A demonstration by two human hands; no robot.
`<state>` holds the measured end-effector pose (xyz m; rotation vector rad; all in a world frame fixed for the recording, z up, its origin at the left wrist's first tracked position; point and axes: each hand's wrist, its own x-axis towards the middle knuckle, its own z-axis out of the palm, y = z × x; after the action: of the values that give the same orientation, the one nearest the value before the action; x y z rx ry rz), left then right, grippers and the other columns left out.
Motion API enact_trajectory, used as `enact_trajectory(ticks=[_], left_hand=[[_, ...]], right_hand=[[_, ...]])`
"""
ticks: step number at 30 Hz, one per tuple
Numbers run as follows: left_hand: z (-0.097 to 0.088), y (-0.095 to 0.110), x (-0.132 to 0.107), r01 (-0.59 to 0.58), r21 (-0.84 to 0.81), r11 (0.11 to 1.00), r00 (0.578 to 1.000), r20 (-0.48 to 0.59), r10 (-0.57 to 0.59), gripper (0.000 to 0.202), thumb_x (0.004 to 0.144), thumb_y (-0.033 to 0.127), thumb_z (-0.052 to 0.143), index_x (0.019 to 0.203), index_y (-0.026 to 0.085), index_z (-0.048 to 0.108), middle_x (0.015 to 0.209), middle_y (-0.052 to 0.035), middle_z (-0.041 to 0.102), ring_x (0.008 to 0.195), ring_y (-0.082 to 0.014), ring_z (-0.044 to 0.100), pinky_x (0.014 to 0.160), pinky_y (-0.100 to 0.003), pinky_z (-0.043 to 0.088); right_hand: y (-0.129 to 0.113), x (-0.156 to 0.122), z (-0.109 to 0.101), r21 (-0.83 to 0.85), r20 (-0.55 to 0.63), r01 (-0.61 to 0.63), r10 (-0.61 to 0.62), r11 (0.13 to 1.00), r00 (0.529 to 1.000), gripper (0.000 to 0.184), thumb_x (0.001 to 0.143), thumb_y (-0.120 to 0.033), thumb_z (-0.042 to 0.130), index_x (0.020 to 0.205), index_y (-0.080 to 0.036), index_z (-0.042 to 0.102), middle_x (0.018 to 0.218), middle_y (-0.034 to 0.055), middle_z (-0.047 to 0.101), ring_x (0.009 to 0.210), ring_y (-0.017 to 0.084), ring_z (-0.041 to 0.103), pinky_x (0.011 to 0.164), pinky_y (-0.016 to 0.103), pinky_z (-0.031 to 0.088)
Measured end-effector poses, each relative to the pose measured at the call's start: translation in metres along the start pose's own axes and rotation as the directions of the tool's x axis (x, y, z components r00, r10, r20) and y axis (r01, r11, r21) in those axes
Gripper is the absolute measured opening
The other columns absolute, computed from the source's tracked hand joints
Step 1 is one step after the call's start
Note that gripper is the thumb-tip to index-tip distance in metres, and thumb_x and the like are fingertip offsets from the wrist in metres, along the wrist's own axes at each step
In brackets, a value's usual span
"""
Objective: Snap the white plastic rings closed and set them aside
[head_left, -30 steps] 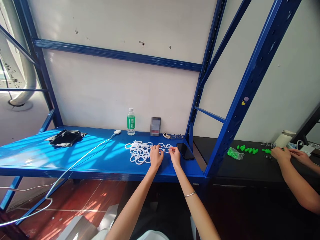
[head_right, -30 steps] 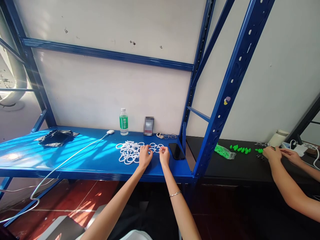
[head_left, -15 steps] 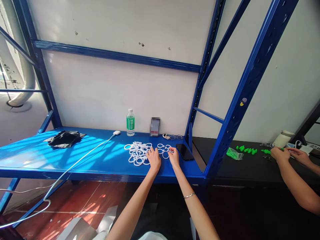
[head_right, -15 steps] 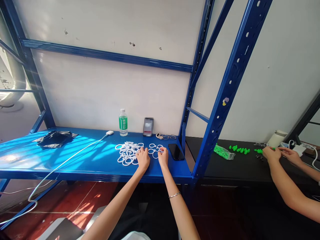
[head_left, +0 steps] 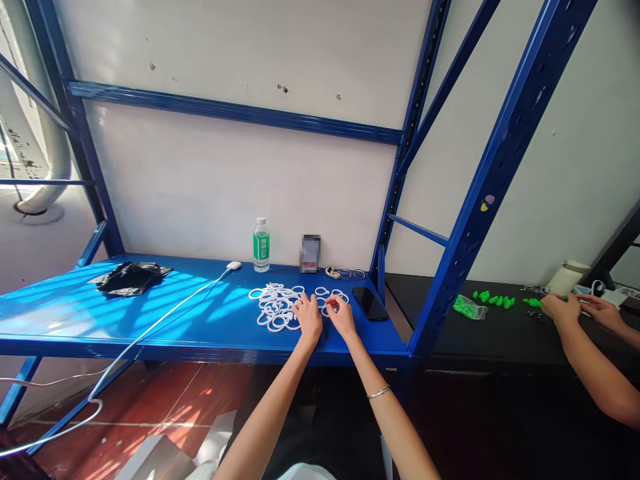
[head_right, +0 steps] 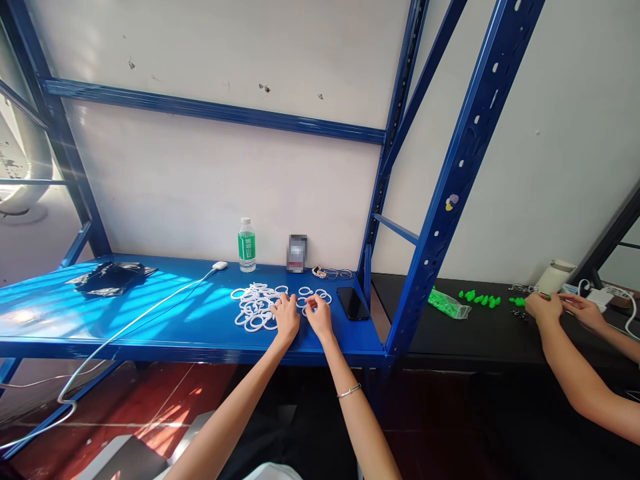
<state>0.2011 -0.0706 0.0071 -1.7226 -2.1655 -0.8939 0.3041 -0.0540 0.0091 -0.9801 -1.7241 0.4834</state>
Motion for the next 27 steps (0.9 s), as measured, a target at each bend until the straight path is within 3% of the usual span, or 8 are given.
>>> enact_trajectory(ticks=[3, 6, 12, 17, 20, 23, 27], left_hand=[[-0.004, 0.000, 0.000, -0.005, -0.037, 0.999, 0.999, -0.033, 0.004, 0.029, 0.083, 0.005, 0.035, 0.097, 0.016, 0.058, 0.104, -0.0139, 0.052, 0.094, -0.0281, 0.051, 0.081, -0.042, 0.036], [-0.006, 0.000, 0.000, -0.039, -0.105, 0.994, 0.998, -0.059, 0.033, 0.027, 0.081, 0.005, 0.038, 0.097, 0.016, 0.057, 0.105, -0.0128, 0.050, 0.097, -0.0279, 0.049, 0.082, -0.041, 0.036], [0.000, -0.004, 0.006, -0.169, -0.369, 0.914, 0.984, -0.112, 0.136, 0.042, 0.072, -0.005, 0.036, 0.100, 0.019, 0.056, 0.101, -0.0082, 0.050, 0.097, -0.0229, 0.050, 0.079, -0.034, 0.040], [0.007, -0.010, 0.011, -0.195, -0.632, 0.750, 0.981, -0.111, 0.162, 0.042, 0.075, -0.005, 0.032, 0.102, 0.018, 0.054, 0.098, -0.0074, 0.048, 0.092, -0.0186, 0.054, 0.077, -0.030, 0.045], [0.009, -0.011, 0.012, -0.205, -0.699, 0.685, 0.975, -0.083, 0.207, 0.042, 0.076, -0.004, 0.033, 0.105, 0.019, 0.052, 0.102, -0.0072, 0.049, 0.093, -0.0170, 0.055, 0.080, -0.029, 0.046], [0.012, -0.012, 0.011, -0.193, -0.675, 0.712, 0.978, -0.073, 0.196, 0.040, 0.075, -0.003, 0.036, 0.106, 0.018, 0.051, 0.102, -0.0073, 0.051, 0.092, -0.0174, 0.055, 0.081, -0.030, 0.046], [0.013, -0.013, 0.010, -0.072, -0.534, 0.842, 0.997, -0.037, 0.062, 0.032, 0.075, 0.001, 0.042, 0.101, 0.016, 0.051, 0.096, -0.0080, 0.054, 0.093, -0.0213, 0.055, 0.081, -0.033, 0.044]], right_hand=[[-0.008, -0.003, 0.003, -0.106, 0.128, 0.081, -0.067, 0.991, 0.990, 0.020, 0.075, -0.012, 0.047, 0.077, -0.023, 0.063, 0.075, 0.0014, 0.066, 0.068, 0.019, 0.060, 0.066, 0.029, 0.047], [-0.009, -0.005, 0.004, -0.219, 0.162, 0.122, -0.087, 0.968, 0.983, 0.023, 0.074, -0.007, 0.046, 0.076, -0.022, 0.063, 0.076, 0.0016, 0.066, 0.071, 0.019, 0.060, 0.067, 0.029, 0.045], [-0.001, -0.005, 0.003, -0.380, 0.049, 0.005, 0.014, 0.925, 0.999, 0.023, 0.077, -0.007, 0.046, 0.078, -0.022, 0.063, 0.084, 0.0034, 0.067, 0.087, 0.023, 0.060, 0.078, 0.034, 0.045], [0.003, -0.002, 0.002, -0.245, -0.079, -0.004, -0.015, 0.970, 0.997, 0.031, 0.079, -0.009, 0.040, 0.100, -0.020, 0.060, 0.099, 0.0081, 0.064, 0.090, 0.023, 0.059, 0.081, 0.038, 0.048], [0.004, 0.000, 0.003, -0.142, -0.090, 0.000, -0.012, 0.990, 0.996, 0.036, 0.079, -0.011, 0.039, 0.107, -0.020, 0.059, 0.104, 0.0089, 0.063, 0.094, 0.023, 0.059, 0.084, 0.039, 0.049], [0.005, 0.000, 0.004, -0.144, -0.062, -0.002, -0.007, 0.990, 0.998, 0.035, 0.078, -0.010, 0.041, 0.104, -0.020, 0.061, 0.103, 0.0087, 0.064, 0.097, 0.024, 0.059, 0.086, 0.040, 0.049], [0.007, -0.001, 0.004, -0.185, -0.036, 0.003, -0.009, 0.983, 0.999, 0.033, 0.078, -0.008, 0.041, 0.099, -0.020, 0.062, 0.099, 0.0079, 0.064, 0.095, 0.024, 0.058, 0.086, 0.040, 0.048]])
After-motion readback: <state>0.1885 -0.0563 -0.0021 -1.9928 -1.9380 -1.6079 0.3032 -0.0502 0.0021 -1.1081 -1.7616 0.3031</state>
